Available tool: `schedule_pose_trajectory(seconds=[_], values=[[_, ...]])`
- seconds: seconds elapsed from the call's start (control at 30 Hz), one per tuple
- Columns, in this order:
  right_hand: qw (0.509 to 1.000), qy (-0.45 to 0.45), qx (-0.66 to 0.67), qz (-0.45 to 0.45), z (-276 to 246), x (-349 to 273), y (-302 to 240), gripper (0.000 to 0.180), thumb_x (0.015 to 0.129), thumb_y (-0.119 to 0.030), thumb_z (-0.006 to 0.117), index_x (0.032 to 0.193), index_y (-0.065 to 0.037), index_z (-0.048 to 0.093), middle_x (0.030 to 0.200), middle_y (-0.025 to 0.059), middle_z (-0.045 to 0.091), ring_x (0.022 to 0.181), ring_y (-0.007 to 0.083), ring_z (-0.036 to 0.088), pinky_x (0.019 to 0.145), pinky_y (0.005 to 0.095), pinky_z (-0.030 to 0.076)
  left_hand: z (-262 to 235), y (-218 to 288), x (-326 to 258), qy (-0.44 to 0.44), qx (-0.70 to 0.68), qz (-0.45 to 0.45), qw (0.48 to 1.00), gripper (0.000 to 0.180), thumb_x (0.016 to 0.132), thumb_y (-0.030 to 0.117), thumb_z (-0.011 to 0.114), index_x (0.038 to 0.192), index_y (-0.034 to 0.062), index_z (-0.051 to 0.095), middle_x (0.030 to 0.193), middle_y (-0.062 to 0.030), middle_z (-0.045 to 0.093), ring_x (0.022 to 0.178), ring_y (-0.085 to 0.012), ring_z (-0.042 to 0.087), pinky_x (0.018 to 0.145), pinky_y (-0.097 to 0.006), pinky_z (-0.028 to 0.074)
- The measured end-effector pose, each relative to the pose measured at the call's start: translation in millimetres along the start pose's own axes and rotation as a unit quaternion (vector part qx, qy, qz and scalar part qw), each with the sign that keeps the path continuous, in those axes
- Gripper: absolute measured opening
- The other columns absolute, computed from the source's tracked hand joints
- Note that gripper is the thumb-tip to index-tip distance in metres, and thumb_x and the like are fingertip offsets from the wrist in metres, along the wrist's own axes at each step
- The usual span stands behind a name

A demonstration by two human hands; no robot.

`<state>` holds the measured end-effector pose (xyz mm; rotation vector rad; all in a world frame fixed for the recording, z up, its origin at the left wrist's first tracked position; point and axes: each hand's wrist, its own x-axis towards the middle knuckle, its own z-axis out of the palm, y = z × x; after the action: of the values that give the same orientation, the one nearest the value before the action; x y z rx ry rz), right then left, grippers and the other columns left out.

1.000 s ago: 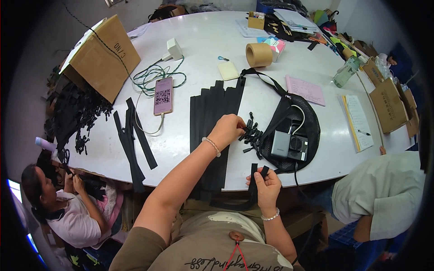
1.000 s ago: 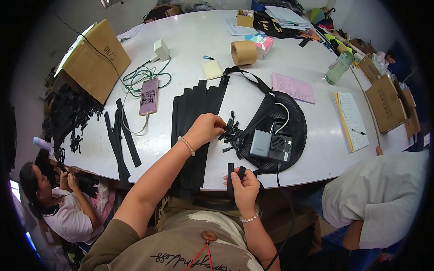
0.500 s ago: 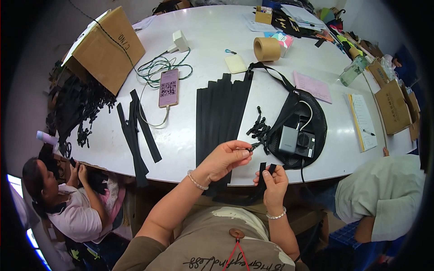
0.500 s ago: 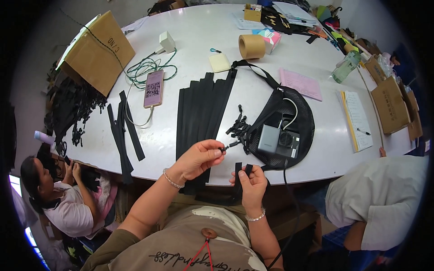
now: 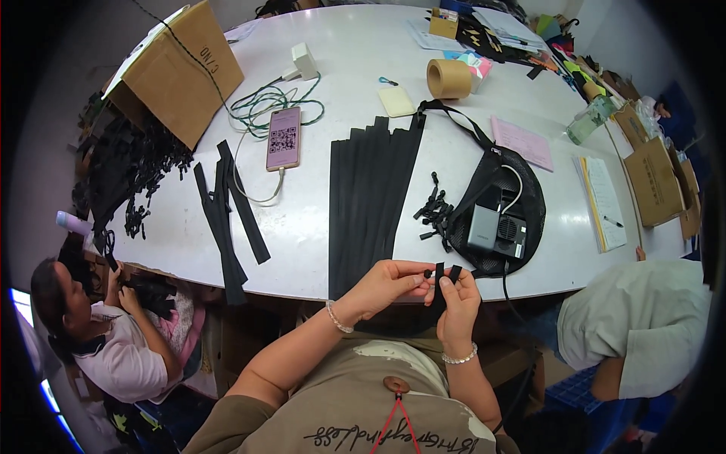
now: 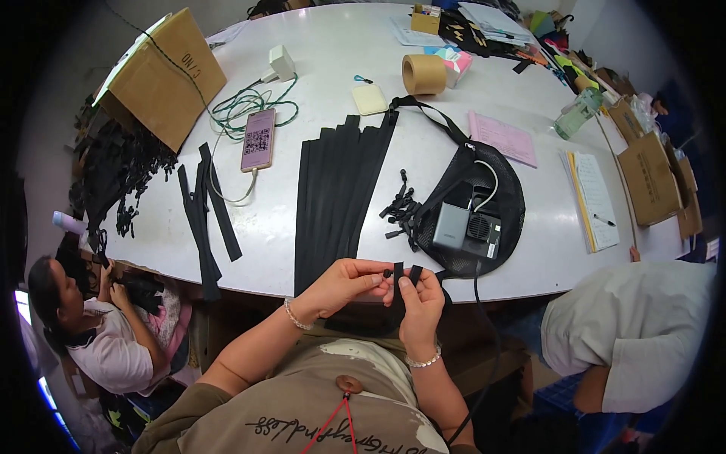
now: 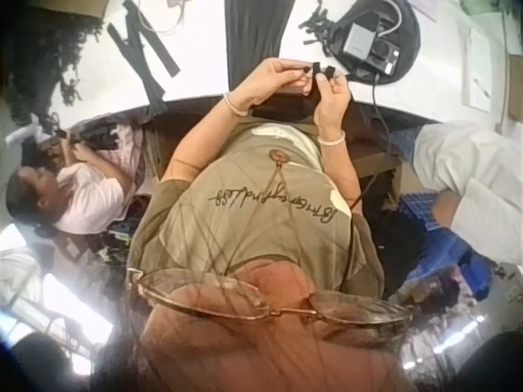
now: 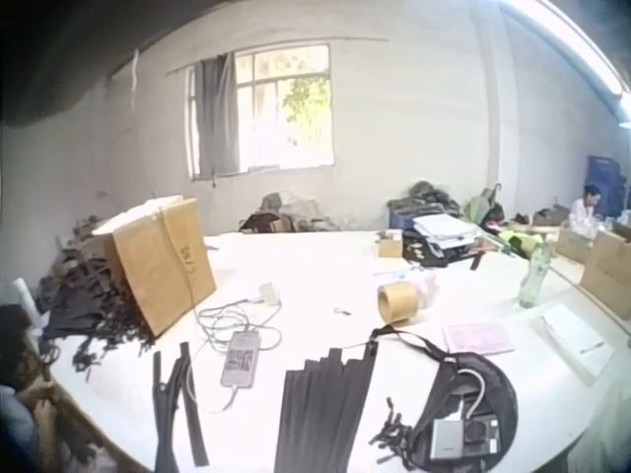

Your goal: Manually attaching small plastic clips or buckles onto black straps at a factory workstation.

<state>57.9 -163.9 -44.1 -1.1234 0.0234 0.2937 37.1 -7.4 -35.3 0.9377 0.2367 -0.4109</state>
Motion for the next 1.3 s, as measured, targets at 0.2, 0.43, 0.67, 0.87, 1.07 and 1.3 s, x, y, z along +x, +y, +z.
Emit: schedule_pose_trajectory(seconds=[0.2,0.43,0.67,0.87,1.07,1.3], values=[[0.999,0.001,0.018,0.026,2,-1,-3,0.010,0.087,-0.005,0.053,0.096,-0.001,0.050,0.079,0.0107,0.062,0.055,0.0137,0.055,0.050,0.0239,0.045,2,-1,-4,0.032,0.087,0.021,0.996,0.025,0.088,0.007,0.058,0.111,-0.0013,0.059,0.098,-0.0061,0.064,0.082,-0.0070,0.059,0.076,-0.021,0.050],[0.999,0.014,0.017,0.030,1,-7,-11,0.009,0.087,-0.006,0.055,0.094,-0.001,0.052,0.078,0.0109,0.061,0.053,0.0132,0.054,0.047,0.0229,0.044,-2,-5,-5,0.072,0.177,0.139,0.972,0.023,0.086,0.005,0.060,0.108,-0.0020,0.060,0.093,-0.0036,0.064,0.084,-0.0067,0.057,0.073,-0.021,0.048],[0.995,-0.046,-0.026,0.084,0,-10,-23,0.007,0.086,-0.003,0.056,0.091,0.002,0.057,0.071,0.0114,0.061,0.049,0.0126,0.052,0.043,0.0216,0.043,1,5,-9,0.064,0.177,0.172,0.967,0.019,0.087,0.009,0.060,0.105,0.0038,0.066,0.090,0.0000,0.062,0.077,-0.0023,0.052,0.069,-0.018,0.043],[0.988,-0.068,-0.042,0.135,3,-11,-25,0.006,0.084,-0.003,0.059,0.086,0.003,0.059,0.068,0.0101,0.061,0.048,0.0120,0.053,0.042,0.0209,0.043,-3,2,-9,0.023,0.191,0.169,0.967,0.019,0.088,0.009,0.058,0.104,0.0040,0.066,0.094,-0.0014,0.062,0.082,-0.0044,0.053,0.074,-0.020,0.044],[0.988,-0.061,-0.042,0.137,6,-13,-23,0.007,0.084,-0.004,0.059,0.085,0.003,0.058,0.066,0.0093,0.059,0.049,0.0122,0.054,0.040,0.0210,0.043,-2,7,-13,0.017,0.195,0.160,0.968,0.017,0.088,0.010,0.058,0.102,0.0037,0.066,0.091,-0.0023,0.063,0.083,-0.0057,0.054,0.074,-0.021,0.044],[0.987,-0.050,-0.036,0.147,5,-14,-24,0.007,0.083,-0.002,0.059,0.083,0.005,0.059,0.065,0.0105,0.061,0.046,0.0124,0.054,0.042,0.0216,0.043,-5,6,-15,0.017,0.190,0.160,0.968,0.016,0.087,0.010,0.059,0.100,0.0042,0.067,0.091,-0.0023,0.063,0.081,-0.0055,0.055,0.073,-0.021,0.045]])
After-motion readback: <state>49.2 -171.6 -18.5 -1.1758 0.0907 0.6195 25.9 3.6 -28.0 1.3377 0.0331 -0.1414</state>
